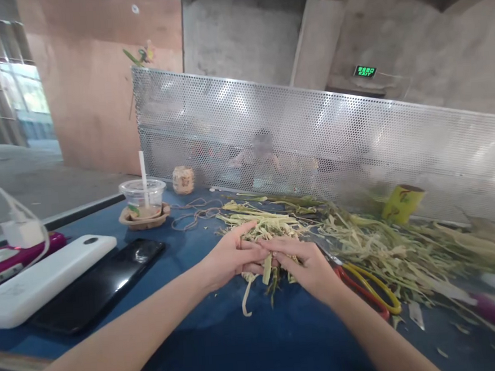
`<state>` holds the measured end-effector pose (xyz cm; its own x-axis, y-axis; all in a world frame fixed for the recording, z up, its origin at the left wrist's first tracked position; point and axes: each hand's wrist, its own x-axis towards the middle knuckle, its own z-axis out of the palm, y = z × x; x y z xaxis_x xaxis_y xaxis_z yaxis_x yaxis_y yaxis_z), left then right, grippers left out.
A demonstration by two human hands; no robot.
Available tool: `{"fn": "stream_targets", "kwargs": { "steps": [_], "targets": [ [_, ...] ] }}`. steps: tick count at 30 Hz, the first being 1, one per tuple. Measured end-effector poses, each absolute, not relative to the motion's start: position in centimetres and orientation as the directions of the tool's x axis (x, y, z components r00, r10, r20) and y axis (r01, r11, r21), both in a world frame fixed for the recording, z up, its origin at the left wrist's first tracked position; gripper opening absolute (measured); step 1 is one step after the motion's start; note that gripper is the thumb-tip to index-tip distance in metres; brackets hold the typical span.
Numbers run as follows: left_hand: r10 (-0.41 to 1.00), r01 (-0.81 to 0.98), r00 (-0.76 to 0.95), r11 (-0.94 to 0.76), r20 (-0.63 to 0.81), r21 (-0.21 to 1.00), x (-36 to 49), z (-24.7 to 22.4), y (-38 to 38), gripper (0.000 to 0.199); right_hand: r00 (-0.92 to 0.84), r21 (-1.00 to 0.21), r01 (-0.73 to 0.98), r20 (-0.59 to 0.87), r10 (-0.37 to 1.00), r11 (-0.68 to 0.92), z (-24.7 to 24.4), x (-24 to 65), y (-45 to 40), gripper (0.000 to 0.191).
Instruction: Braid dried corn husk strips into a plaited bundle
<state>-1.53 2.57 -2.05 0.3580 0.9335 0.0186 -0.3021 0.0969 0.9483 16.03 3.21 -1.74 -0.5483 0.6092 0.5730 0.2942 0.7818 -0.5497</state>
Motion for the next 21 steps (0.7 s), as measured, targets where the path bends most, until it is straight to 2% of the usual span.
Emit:
{"fn": "stream_targets", "kwargs": {
  "steps": [4, 8, 11, 15, 18, 21],
  "targets": [
    [0.928, -0.245, 0.355, -0.020, 0.109, 0.969, -1.5, -2.2, 2.4, 0.091, -0.399, -0.779, 0.276, 0.439, 0.805, 0.562, -2.2, 15.7, 3.5, 0.027],
    [0.925, -0.179, 0.356, -0.073, 0.133, 0.981, -1.4, -2.5, 2.4, 0.093, -0.350, -0.925, 0.133, 0.291, 0.890, 0.355, -2.5, 15.4, 3.6, 0.023],
    [0.930, -0.139, 0.339, -0.101, 0.143, 0.985, -1.4, -2.7, 2.6, 0.090, -0.355, -0.965, 0.041, 0.228, 0.907, 0.259, -2.7, 15.3, 3.7, 0.023],
    [0.924, -0.104, 0.339, -0.147, 0.174, 0.984, -1.3, -2.8, 2.6, 0.086, -0.353, -0.978, 0.047, 0.174, 0.919, 0.203, -3.1, 15.3, 4.0, 0.023],
    [0.920, -0.115, 0.356, -0.131, 0.164, 0.985, -1.2, -2.7, 2.4, 0.087, -0.304, -0.974, 0.053, 0.193, 0.933, 0.219, -3.2, 15.2, 4.1, 0.018],
    [0.918, -0.152, 0.375, -0.074, 0.127, 0.986, -1.1, -2.7, 2.3, 0.088, -0.228, -0.945, 0.112, 0.276, 0.934, 0.307, -3.0, 15.0, 3.7, 0.010]
  ]
}}
